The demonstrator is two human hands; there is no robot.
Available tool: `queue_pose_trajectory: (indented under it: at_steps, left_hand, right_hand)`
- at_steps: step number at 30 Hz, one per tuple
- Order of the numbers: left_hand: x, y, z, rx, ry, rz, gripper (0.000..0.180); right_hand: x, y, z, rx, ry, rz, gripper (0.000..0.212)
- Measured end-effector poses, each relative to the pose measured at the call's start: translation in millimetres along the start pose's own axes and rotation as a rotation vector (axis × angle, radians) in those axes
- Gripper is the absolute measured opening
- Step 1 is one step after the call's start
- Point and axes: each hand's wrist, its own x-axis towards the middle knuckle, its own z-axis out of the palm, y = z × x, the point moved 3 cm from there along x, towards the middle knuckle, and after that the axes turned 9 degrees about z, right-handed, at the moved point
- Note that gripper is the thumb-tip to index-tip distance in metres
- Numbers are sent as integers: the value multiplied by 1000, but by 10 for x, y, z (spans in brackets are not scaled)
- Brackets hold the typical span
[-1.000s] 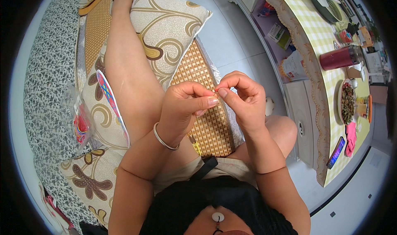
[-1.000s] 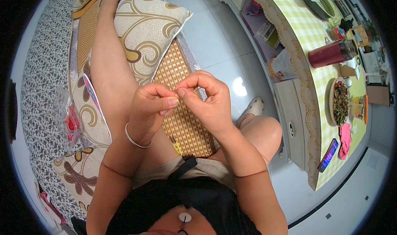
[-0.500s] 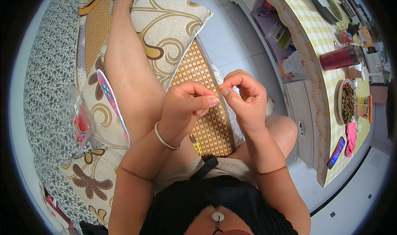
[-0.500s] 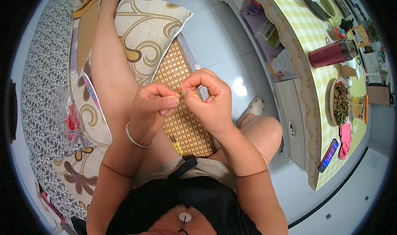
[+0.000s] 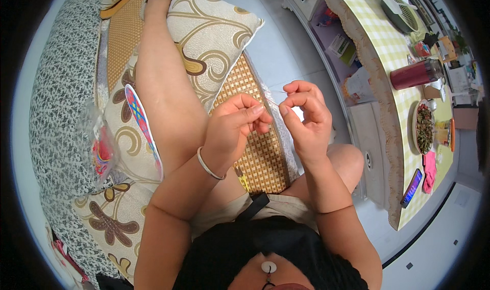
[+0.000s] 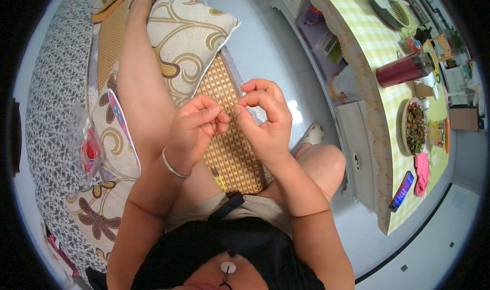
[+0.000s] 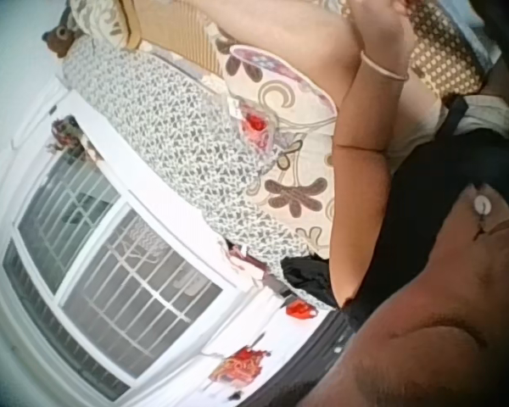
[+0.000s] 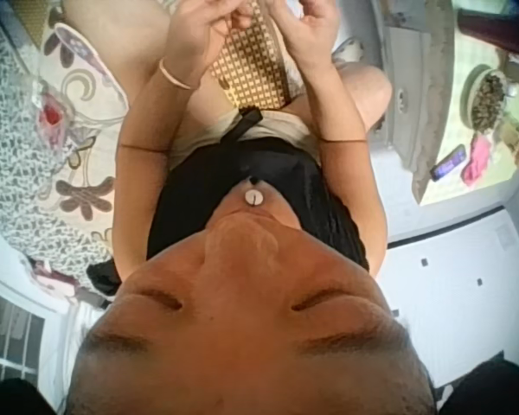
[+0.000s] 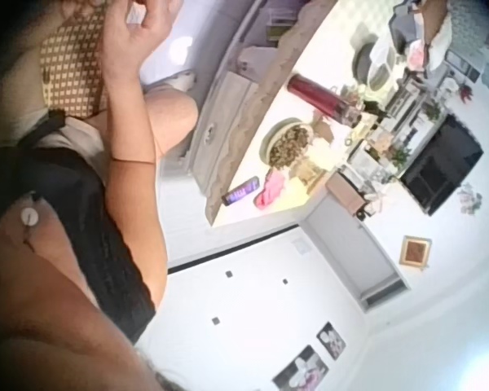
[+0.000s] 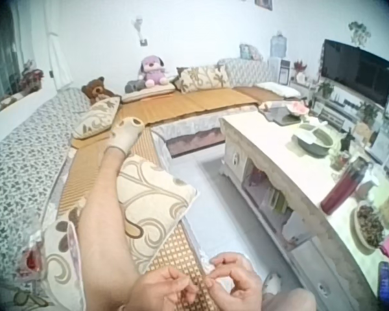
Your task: The person sews a decorative colorful insole by hand using a needle and thread. They handle a container of colorful threads and thread a needle.
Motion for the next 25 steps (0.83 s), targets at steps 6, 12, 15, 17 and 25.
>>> queue_pose_trajectory:
  at_steps: [6,12,15,17,25]
  left_hand:
    - [94,42,-114,-185,-2,73,6]
    - [150,141,-255,-378,22,121,9]
    - [147,161,-303,-421,30,142,9]
    - [104,193,-269,-407,21,147,8]
    - [-122,-24,-26,70,-232,38,7]
  right_hand:
    - [-185,-13,-69,-114,-33,6,7]
    - [-495,68,-422,-139,-1,179,6]
    - [-857,125,-830,-257,107,249,5]
    - [-1144,149,-1199,-374,220,259,5]
    - [-1804,-186,-1833,-990,586,182,34]
